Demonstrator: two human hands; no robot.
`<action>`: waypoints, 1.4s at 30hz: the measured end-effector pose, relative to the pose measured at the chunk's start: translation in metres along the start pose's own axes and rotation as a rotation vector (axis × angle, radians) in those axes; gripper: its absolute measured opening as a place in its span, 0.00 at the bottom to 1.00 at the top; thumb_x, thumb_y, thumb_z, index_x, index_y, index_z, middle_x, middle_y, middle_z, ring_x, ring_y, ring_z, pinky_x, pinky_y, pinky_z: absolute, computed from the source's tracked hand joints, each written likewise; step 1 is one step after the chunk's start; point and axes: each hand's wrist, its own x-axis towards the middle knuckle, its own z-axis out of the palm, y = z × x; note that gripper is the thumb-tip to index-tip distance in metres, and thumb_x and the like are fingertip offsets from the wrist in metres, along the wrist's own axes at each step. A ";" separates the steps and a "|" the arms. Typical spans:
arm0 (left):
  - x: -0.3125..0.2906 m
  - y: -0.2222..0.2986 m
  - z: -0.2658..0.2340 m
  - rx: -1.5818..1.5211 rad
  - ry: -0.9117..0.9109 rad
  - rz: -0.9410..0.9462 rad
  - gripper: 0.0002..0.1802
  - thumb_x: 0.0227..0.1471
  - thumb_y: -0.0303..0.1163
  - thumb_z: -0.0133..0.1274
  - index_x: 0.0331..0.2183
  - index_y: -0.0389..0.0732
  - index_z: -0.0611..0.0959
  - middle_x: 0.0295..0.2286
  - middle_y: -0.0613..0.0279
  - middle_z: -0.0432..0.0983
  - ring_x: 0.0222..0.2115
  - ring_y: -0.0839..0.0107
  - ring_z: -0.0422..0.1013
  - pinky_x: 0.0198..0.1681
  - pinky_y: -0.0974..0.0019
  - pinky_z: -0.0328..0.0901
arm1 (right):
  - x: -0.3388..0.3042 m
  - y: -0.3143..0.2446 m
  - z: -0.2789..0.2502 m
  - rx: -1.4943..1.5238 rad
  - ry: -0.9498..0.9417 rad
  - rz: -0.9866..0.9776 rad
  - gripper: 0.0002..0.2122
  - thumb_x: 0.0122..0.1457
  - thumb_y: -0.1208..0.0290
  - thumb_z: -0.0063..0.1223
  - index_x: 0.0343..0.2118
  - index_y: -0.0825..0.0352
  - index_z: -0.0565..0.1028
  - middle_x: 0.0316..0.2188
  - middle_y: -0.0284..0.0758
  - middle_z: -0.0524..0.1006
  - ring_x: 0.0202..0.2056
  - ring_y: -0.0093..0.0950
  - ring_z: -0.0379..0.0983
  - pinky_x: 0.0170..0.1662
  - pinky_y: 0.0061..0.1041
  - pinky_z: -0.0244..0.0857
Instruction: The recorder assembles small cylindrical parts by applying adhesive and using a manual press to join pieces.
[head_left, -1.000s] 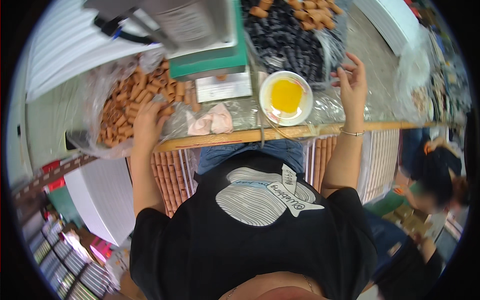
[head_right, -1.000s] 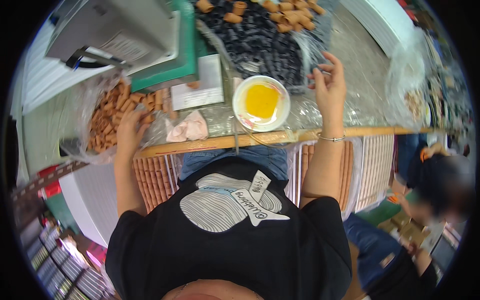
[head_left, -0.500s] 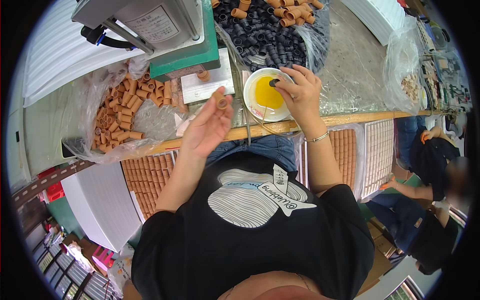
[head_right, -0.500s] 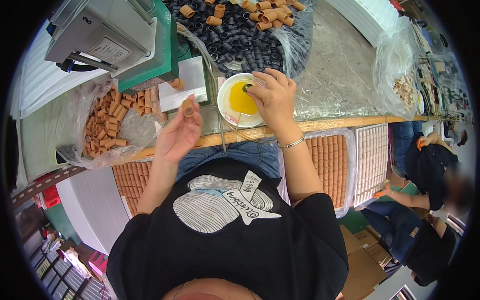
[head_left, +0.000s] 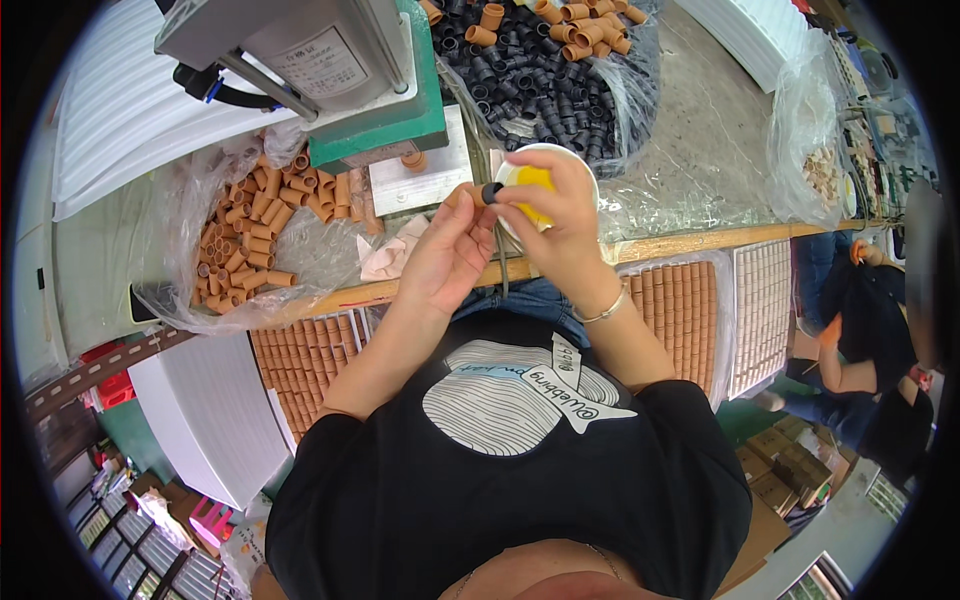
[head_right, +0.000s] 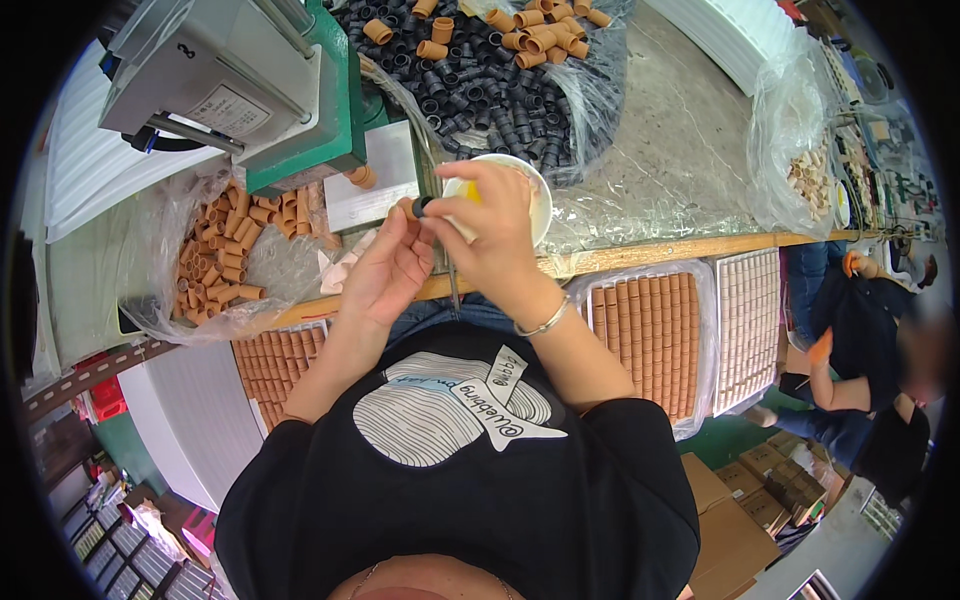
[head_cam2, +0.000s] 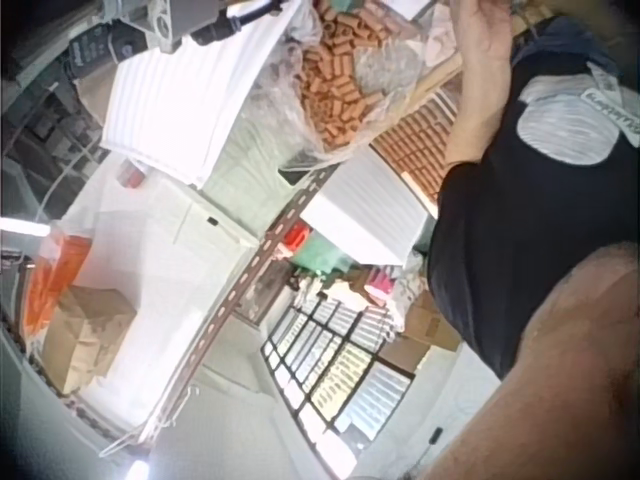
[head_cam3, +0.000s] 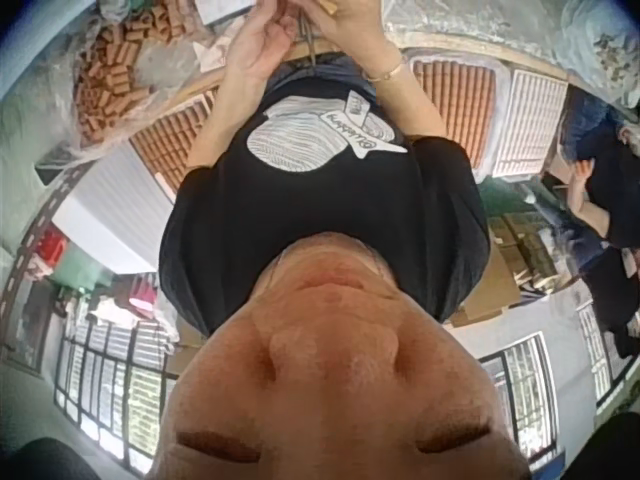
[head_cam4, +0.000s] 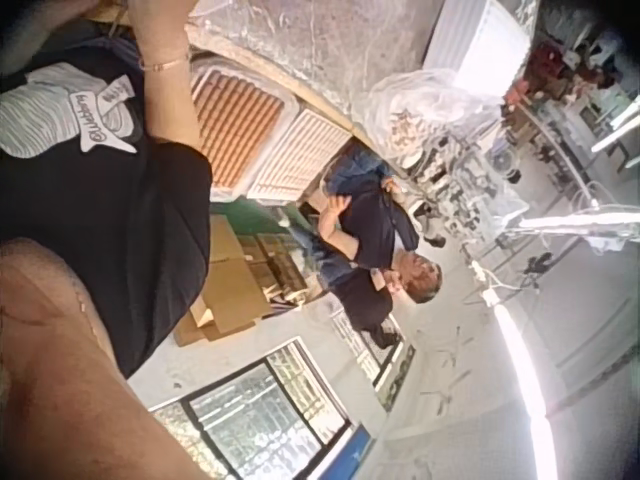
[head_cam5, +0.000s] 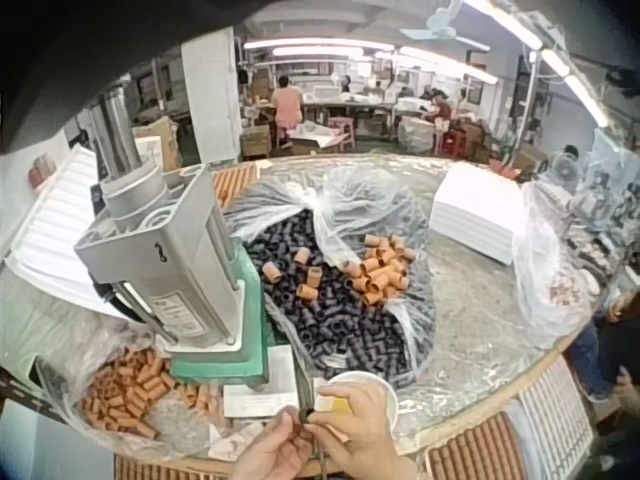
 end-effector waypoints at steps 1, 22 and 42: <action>-0.001 -0.002 -0.001 0.038 0.018 0.061 0.12 0.58 0.35 0.54 0.44 0.45 0.78 0.38 0.68 0.76 0.38 0.76 0.72 0.36 0.77 0.69 | -0.001 -0.002 0.004 -0.069 0.001 -0.046 0.07 0.42 0.73 0.65 0.27 0.60 0.80 0.42 0.33 0.76 0.44 0.34 0.69 0.47 0.35 0.57; -0.022 0.035 -0.001 0.310 0.010 0.468 0.17 0.59 0.28 0.52 0.50 0.42 0.69 0.39 0.65 0.76 0.37 0.80 0.71 0.37 0.77 0.64 | 0.130 0.095 0.040 -0.404 0.036 -0.138 0.12 0.45 0.68 0.66 0.34 0.61 0.77 0.33 0.35 0.77 0.35 0.36 0.74 0.35 0.32 0.68; -0.021 0.054 0.004 1.583 0.158 1.220 0.18 0.44 0.24 0.64 0.40 0.34 0.80 0.35 0.57 0.76 0.36 0.68 0.69 0.36 0.70 0.65 | 0.020 -0.005 0.027 -0.075 -0.341 -0.008 0.17 0.39 0.72 0.69 0.36 0.64 0.77 0.24 0.35 0.75 0.31 0.35 0.71 0.32 0.32 0.65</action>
